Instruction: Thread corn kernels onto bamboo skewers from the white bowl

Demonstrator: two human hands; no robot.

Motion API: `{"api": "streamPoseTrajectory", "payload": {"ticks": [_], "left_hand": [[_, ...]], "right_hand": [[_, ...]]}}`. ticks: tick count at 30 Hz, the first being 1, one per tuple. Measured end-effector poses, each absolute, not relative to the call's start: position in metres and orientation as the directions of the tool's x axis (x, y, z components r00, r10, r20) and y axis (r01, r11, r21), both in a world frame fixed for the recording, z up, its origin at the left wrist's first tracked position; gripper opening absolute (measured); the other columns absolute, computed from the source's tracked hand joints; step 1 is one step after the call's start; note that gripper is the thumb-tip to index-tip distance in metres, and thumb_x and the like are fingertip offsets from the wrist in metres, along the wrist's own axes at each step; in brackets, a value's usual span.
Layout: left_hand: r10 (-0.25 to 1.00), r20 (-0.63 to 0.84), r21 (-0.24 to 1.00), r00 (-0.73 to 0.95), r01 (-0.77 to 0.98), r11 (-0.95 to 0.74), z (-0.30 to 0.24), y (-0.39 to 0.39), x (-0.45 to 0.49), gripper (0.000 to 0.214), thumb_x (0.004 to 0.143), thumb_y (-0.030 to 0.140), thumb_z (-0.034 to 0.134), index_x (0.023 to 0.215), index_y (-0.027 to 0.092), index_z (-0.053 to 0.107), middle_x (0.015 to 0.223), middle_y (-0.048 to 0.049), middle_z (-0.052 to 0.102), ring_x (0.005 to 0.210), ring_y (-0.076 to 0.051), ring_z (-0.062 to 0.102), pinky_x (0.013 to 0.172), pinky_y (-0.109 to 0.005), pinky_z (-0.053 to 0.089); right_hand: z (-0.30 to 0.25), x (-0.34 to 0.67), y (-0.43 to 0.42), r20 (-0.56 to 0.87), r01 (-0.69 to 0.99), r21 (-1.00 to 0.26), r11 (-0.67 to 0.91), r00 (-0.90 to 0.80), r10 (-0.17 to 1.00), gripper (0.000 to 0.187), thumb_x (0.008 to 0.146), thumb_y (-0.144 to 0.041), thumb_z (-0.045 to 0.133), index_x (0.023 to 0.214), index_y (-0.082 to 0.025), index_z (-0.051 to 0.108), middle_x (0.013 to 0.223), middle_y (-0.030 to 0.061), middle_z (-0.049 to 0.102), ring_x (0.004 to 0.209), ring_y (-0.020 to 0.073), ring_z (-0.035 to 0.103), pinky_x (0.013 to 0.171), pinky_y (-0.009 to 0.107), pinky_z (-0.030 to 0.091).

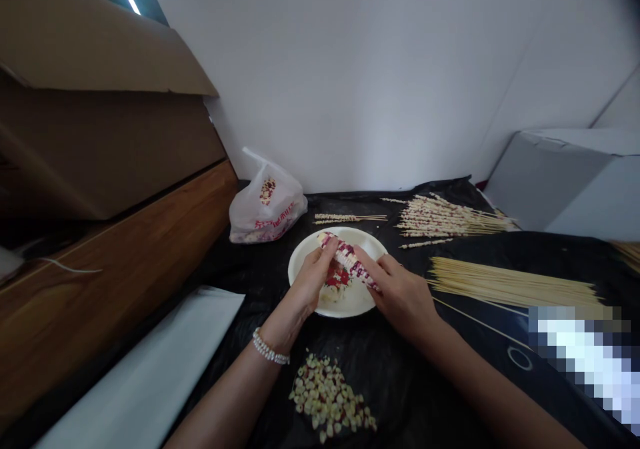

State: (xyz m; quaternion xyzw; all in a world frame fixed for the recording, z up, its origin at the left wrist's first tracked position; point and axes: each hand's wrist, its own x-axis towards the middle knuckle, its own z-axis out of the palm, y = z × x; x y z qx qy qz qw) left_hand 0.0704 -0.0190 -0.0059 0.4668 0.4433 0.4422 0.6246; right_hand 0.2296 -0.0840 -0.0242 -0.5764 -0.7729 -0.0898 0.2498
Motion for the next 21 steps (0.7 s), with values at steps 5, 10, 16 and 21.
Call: {"api": "streamPoseTrajectory", "payload": {"ticks": [5,10,16,21], "left_hand": [[0.926,-0.077,0.984,0.369,-0.121,0.130,-0.010,-0.019,0.069,0.050,0.078,0.058,0.061,0.056,0.016,0.049,0.045,0.0045,0.042,0.039,-0.005,0.031,0.042,-0.021,0.021],[0.923,0.003,0.993,0.385,-0.110,0.043,-0.010,-0.020,0.070,0.053,0.084,0.056,0.055,0.050,0.016,0.047,0.039,0.0051,0.036,0.036,-0.005,0.027,0.041,-0.023,0.017],[0.926,0.032,0.987,0.377,-0.158,0.031,-0.011,-0.022,0.073,0.052,0.084,0.054,0.054,0.050,0.017,0.046,0.038,0.0053,0.037,0.035,-0.004,0.026,0.040,-0.023,0.015],[0.934,0.010,0.985,0.357,-0.166,0.053,-0.015,-0.022,0.074,0.049,0.083,0.054,0.056,0.053,0.017,0.046,0.041,0.0057,0.039,0.035,-0.004,0.027,0.039,-0.022,0.017]], "right_hand": [[-0.029,0.229,-0.082,0.486,0.899,-0.287,0.332,-0.162,0.859,0.061,0.085,-0.024,0.054,0.145,-0.017,0.042,0.104,0.0134,0.066,0.088,0.0287,0.068,0.069,0.039,0.057],[-0.024,0.230,-0.079,0.460,0.768,-0.493,0.409,-0.169,0.872,0.062,0.084,-0.024,0.054,0.144,-0.018,0.042,0.107,0.0124,0.071,0.101,0.0290,0.067,0.084,0.042,0.055],[-0.011,0.229,-0.080,0.449,0.658,-0.623,0.423,-0.142,0.882,0.058,0.080,-0.023,0.057,0.137,-0.018,0.051,0.121,0.0117,0.069,0.103,0.0264,0.068,0.088,0.037,0.054],[-0.010,0.230,-0.080,0.405,0.636,-0.668,0.386,-0.124,0.906,0.055,0.077,-0.022,0.059,0.132,-0.019,0.056,0.114,0.0090,0.072,0.098,0.0257,0.070,0.083,0.033,0.056]]}}
